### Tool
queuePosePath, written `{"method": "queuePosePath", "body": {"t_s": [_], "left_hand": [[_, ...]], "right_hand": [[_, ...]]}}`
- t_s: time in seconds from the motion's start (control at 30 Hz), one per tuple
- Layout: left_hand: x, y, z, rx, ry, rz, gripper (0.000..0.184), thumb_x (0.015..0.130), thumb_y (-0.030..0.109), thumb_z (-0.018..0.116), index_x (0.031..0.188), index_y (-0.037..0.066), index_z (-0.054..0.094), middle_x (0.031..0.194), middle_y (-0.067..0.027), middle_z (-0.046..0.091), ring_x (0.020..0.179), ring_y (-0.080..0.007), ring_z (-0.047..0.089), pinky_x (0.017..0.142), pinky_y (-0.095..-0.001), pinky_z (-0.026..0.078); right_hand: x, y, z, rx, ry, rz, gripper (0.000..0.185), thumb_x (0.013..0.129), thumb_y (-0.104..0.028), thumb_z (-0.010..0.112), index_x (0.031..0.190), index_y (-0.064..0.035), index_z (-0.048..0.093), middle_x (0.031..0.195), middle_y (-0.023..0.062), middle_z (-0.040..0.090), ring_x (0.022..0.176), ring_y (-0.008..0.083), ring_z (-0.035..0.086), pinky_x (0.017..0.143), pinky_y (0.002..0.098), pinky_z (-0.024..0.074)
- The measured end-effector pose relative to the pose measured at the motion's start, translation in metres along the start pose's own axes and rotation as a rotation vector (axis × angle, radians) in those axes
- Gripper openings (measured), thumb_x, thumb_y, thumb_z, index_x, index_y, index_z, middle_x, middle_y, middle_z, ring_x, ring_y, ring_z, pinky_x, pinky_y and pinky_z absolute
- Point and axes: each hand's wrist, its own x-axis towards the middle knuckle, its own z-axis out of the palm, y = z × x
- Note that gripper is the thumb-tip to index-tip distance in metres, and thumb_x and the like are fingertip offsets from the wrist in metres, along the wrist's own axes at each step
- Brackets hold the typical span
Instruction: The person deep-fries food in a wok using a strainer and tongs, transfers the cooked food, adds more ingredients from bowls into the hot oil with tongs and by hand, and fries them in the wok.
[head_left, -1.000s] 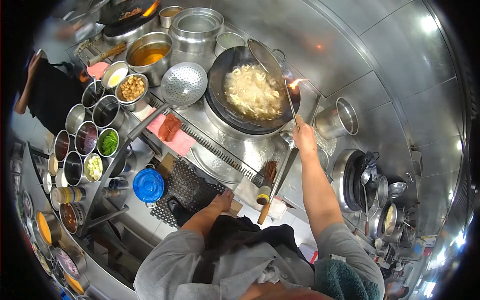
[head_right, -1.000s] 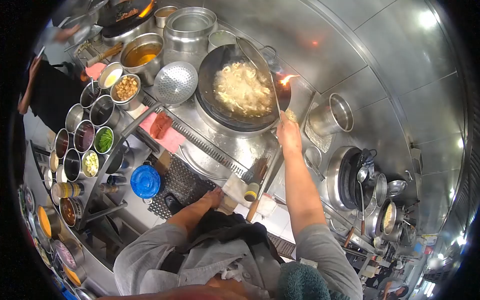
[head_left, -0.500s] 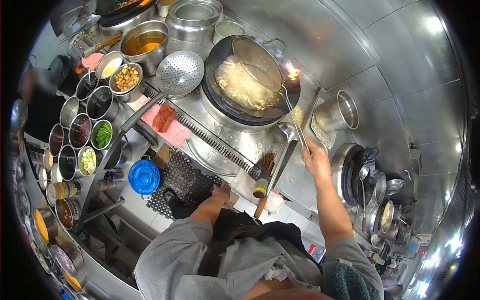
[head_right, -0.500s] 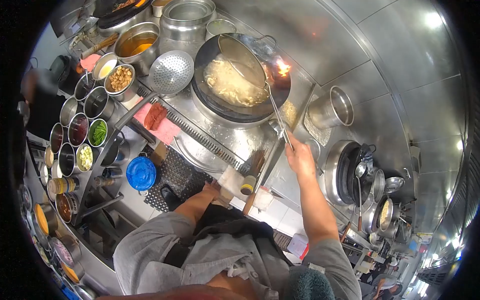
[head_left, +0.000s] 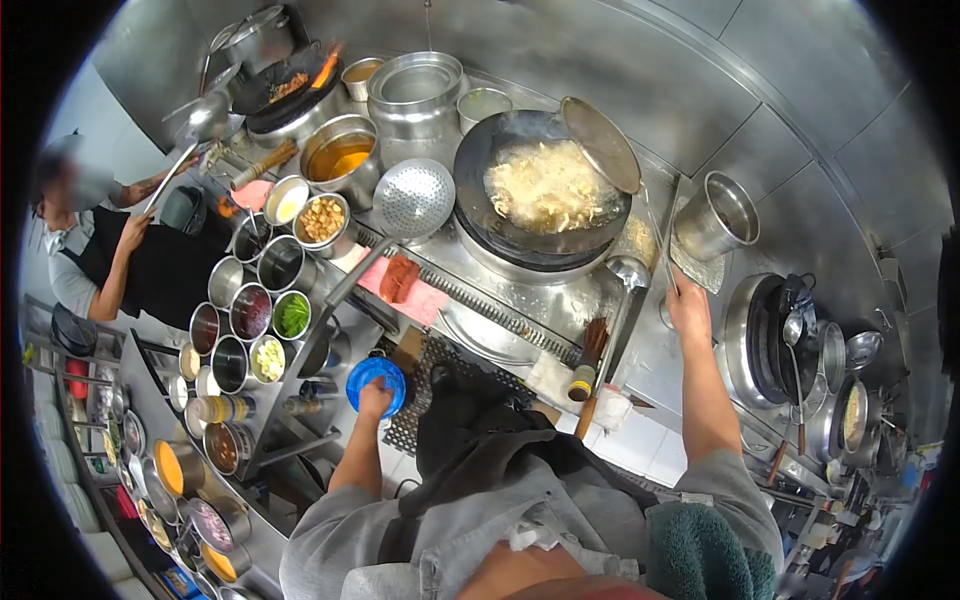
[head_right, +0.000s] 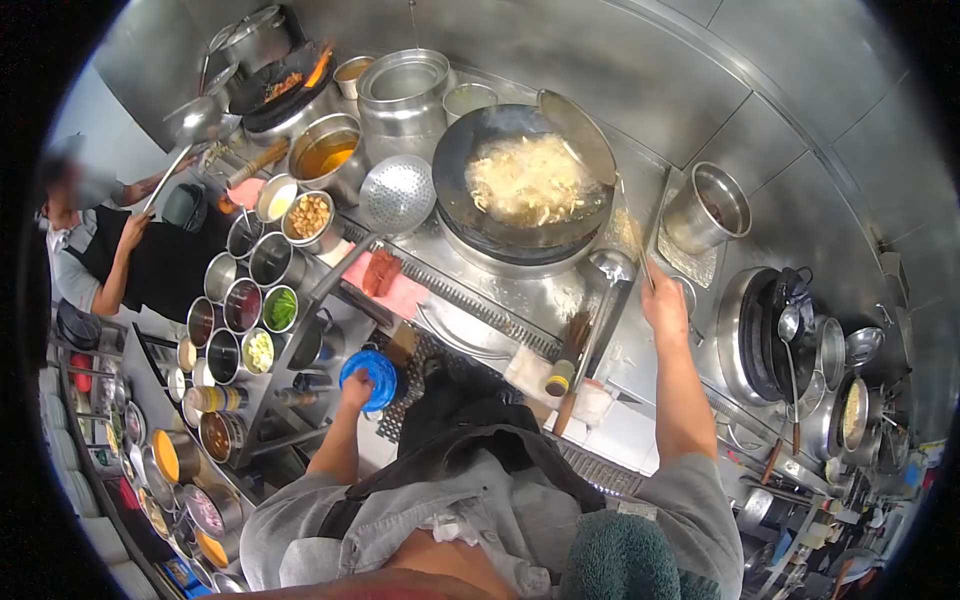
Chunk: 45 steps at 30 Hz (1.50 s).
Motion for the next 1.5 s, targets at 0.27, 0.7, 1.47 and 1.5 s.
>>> {"method": "queuePosePath", "body": {"t_s": [0.27,0.7,1.47,1.5], "left_hand": [[0.079,0.057,-0.143,-0.34,0.54,0.129,0.027,0.079,0.011,0.06,0.103,-0.001,0.063,0.095,-0.0191,0.067,0.088,-0.0349,0.064,0.081,-0.0376,0.05],[0.215,0.073,-0.199,0.201,-0.155,0.06,0.044,0.074,0.027,0.064,0.099,-0.009,0.063,0.1,-0.0276,0.063,0.092,-0.0365,0.063,0.085,-0.0395,0.049],[0.149,0.162,-0.201,-0.988,-0.564,-0.153,0.024,0.07,-0.005,0.059,0.092,-0.004,0.05,0.064,-0.0124,0.054,0.045,-0.0205,0.054,0.04,-0.0312,0.046],[0.142,0.167,-0.205,-0.981,-0.562,-0.151,0.024,0.07,-0.005,0.059,0.092,-0.004,0.05,0.064,-0.0124,0.054,0.045,-0.0205,0.054,0.04,-0.0312,0.046]], "right_hand": [[0.058,-0.067,0.073,-0.09,-0.035,-0.048,0.037,0.084,-0.011,0.047,0.119,-0.0133,0.056,0.095,0.0229,0.062,0.093,0.0387,0.059,0.082,0.0479,0.0457],[0.003,-0.053,0.088,-0.013,0.038,0.188,0.019,0.081,-0.007,0.052,0.097,0.0015,0.056,0.076,0.0262,0.063,0.072,0.0428,0.062,0.067,0.0513,0.0494],[0.012,-0.174,0.163,1.36,-0.277,0.599,0.006,0.085,-0.008,0.055,0.083,-0.0026,0.053,0.058,0.0036,0.053,0.037,0.0132,0.045,0.031,0.0276,0.0331],[0.006,-0.174,0.157,1.367,-0.276,0.599,0.006,0.085,-0.008,0.055,0.083,-0.0026,0.053,0.058,0.0036,0.053,0.037,0.0132,0.045,0.031,0.0276,0.0331]]}}
